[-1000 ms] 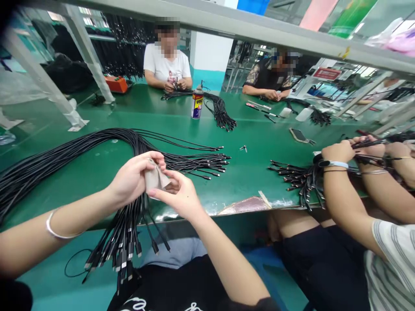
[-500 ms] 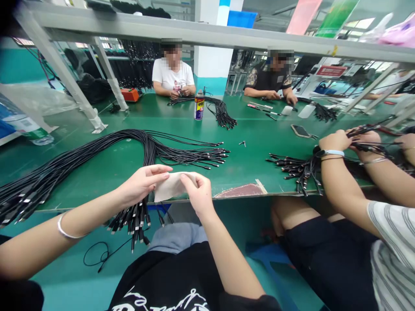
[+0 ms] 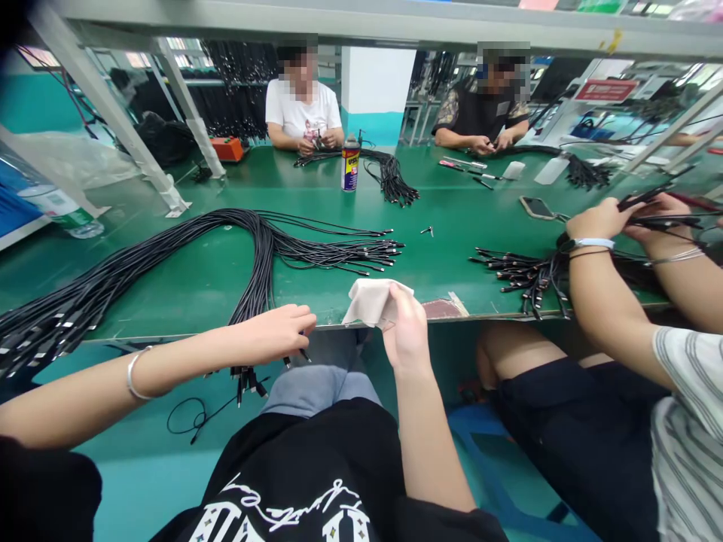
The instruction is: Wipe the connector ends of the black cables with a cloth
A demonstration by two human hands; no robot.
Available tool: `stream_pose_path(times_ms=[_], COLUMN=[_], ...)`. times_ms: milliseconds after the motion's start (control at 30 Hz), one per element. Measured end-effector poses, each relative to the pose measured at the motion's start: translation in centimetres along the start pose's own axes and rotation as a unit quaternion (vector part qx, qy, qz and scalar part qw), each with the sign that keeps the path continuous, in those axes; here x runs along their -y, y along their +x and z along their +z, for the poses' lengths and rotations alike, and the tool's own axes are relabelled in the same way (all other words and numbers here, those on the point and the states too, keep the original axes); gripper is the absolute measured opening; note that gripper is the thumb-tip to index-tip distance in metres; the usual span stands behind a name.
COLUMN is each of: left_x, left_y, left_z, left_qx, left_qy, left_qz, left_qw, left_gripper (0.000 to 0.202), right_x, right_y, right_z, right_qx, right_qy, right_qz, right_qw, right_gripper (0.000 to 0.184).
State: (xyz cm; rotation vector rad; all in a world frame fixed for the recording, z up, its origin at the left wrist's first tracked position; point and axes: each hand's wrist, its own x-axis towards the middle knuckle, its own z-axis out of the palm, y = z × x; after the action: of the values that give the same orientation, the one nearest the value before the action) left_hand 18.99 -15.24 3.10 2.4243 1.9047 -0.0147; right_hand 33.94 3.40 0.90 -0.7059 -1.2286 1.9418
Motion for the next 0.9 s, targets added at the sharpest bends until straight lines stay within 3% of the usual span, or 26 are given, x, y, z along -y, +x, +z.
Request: stream_pose_path(times_ms=[67,133,267,367,500,633,767,900], left_x=[0.5,2.0,6.6,10.2,13.9,16.4,18.3,18.7], left_y=[0.8,1.8,4.8,7.7,10.6,11.3,10.7,10.5], left_z=[-0.4,-1.2,-2.7,-2.7,-1.4,0.5,2.1,2.4], left_qx=[-0.017,-0.064,-0.193,-0.246,-0.314,-0.371,-0.351,-0.323], left_qy=[-0.070,-0.205,-0.401,-0.456,-0.418,-0.385,-0.410,-0.445], left_qz=[0.002,-0.040,-0.186,-0.221,-0.223,-0.238,-0.253,-0.278], left_qw=[0.997,0.976,0.876,0.827,0.823,0.811,0.803,0.788], left_gripper=[0.012,0.015,0.034,0.039,0.036,0.043,0.042,0.044], right_x=[0.2,0.5,1.1,1.9,2.6,1.4,-1.5,-2.9], right_y=[0.5,1.5,5.3,9.3,14.6,18.8,21.4,21.6], right_z=[0.0,0.3,2.2,4.7,7.8,9.3,8.9,7.9], right_qx=[-0.006,-0.017,-0.021,0.035,0.142,0.225,0.224,0.267], right_qy=[0.012,0.021,0.016,0.002,0.017,-0.055,-0.020,-0.052], right_qz=[-0.001,-0.003,0.003,-0.013,-0.005,0.014,0.086,0.084], right_qw=[1.000,1.000,1.000,0.999,0.990,0.973,0.971,0.959], right_gripper=[0.035,0.035,0.038,0.036,0.031,0.039,0.061,0.047])
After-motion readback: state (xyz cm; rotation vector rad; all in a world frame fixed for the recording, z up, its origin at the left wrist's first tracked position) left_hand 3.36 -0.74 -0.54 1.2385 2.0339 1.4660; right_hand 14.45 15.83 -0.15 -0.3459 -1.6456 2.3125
